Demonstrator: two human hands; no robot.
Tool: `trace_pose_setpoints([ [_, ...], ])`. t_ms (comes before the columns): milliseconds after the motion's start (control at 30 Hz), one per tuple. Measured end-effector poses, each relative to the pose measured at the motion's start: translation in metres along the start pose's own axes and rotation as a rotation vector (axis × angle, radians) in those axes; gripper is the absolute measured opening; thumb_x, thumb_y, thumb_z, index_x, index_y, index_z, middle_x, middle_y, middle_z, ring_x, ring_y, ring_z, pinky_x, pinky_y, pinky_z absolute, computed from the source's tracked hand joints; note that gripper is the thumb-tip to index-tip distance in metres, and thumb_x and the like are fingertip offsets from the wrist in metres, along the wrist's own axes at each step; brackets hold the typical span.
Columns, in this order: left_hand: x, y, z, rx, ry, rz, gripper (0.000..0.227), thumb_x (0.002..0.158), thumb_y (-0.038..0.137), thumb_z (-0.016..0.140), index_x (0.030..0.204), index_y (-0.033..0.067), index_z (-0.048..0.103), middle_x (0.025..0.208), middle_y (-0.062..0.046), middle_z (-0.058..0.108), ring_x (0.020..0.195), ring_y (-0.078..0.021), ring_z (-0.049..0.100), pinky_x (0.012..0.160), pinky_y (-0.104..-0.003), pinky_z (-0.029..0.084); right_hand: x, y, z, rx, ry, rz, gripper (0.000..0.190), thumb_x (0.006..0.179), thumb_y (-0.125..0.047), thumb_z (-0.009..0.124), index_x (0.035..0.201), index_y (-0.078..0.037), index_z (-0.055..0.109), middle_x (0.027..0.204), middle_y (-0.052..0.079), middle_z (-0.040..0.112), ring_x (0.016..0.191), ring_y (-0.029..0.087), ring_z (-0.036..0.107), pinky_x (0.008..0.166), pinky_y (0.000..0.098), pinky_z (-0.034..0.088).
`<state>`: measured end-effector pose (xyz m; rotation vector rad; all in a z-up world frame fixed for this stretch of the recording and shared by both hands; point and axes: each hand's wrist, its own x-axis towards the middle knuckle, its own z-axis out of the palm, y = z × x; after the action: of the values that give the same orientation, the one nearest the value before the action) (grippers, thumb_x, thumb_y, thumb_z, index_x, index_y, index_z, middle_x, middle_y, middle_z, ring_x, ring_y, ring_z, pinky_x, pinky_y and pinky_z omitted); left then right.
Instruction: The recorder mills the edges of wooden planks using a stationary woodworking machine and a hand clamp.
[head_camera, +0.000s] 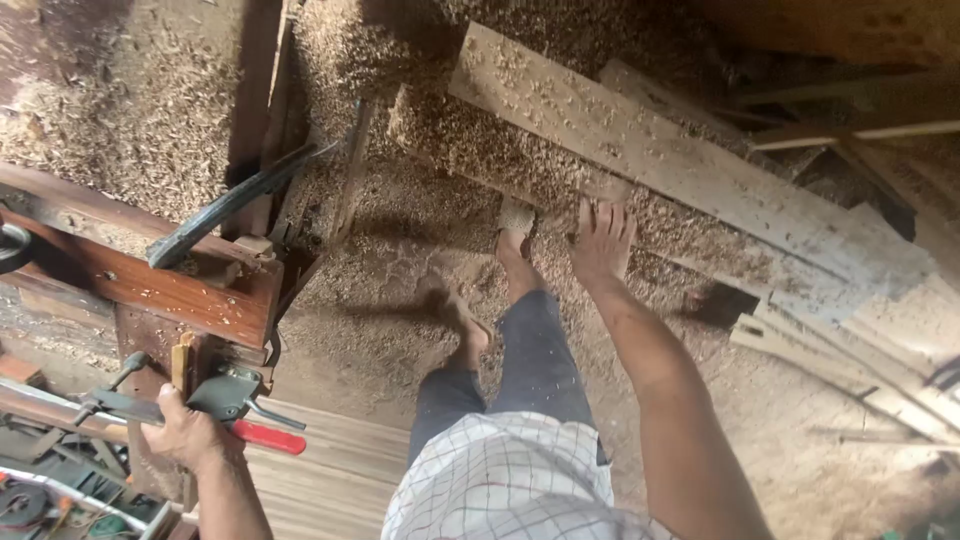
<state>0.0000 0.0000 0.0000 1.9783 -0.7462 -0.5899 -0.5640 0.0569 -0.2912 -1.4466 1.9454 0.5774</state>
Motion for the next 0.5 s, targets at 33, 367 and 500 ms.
trace_pose_setpoints([
  [33,0.000,-0.005,0.000,-0.007,0.014,0.002,0.035,0.103,0.011,0.063,0.131,-0.0075,0.052,0.124,-0.014,0.064,0.105,-0.0217,0.066,0.092,-0.035,0.058,0.005,0.005,-0.007,-0.006,0.009,-0.012,0.106,0.086,-0.057,0.070,0.157,-0.019,0.002,0.167,0.022,-0.001,0.154,0.042,0.002,0.121,0.0613,0.003],
  [367,-0.008,0.002,0.003,-0.042,0.009,-0.012,0.031,0.104,0.009,0.061,0.130,-0.0066,0.053,0.118,-0.011,0.063,0.100,-0.0189,0.066,0.087,-0.033,0.059,0.021,0.001,-0.055,0.040,-0.074,0.092,0.122,0.078,-0.043,0.085,0.165,-0.018,0.003,0.163,0.024,0.019,0.153,0.044,0.017,0.124,0.0601,0.008],
  [500,0.002,-0.027,-0.015,0.032,0.036,0.011,0.023,0.107,0.011,0.062,0.124,-0.0039,0.057,0.108,-0.007,0.062,0.095,-0.0155,0.059,0.085,-0.032,0.054,-0.001,-0.004,-0.070,0.028,-0.074,-0.038,0.122,0.070,-0.045,0.090,0.158,-0.014,0.011,0.153,0.022,0.029,0.143,0.041,0.028,0.117,0.0591,0.020],
])
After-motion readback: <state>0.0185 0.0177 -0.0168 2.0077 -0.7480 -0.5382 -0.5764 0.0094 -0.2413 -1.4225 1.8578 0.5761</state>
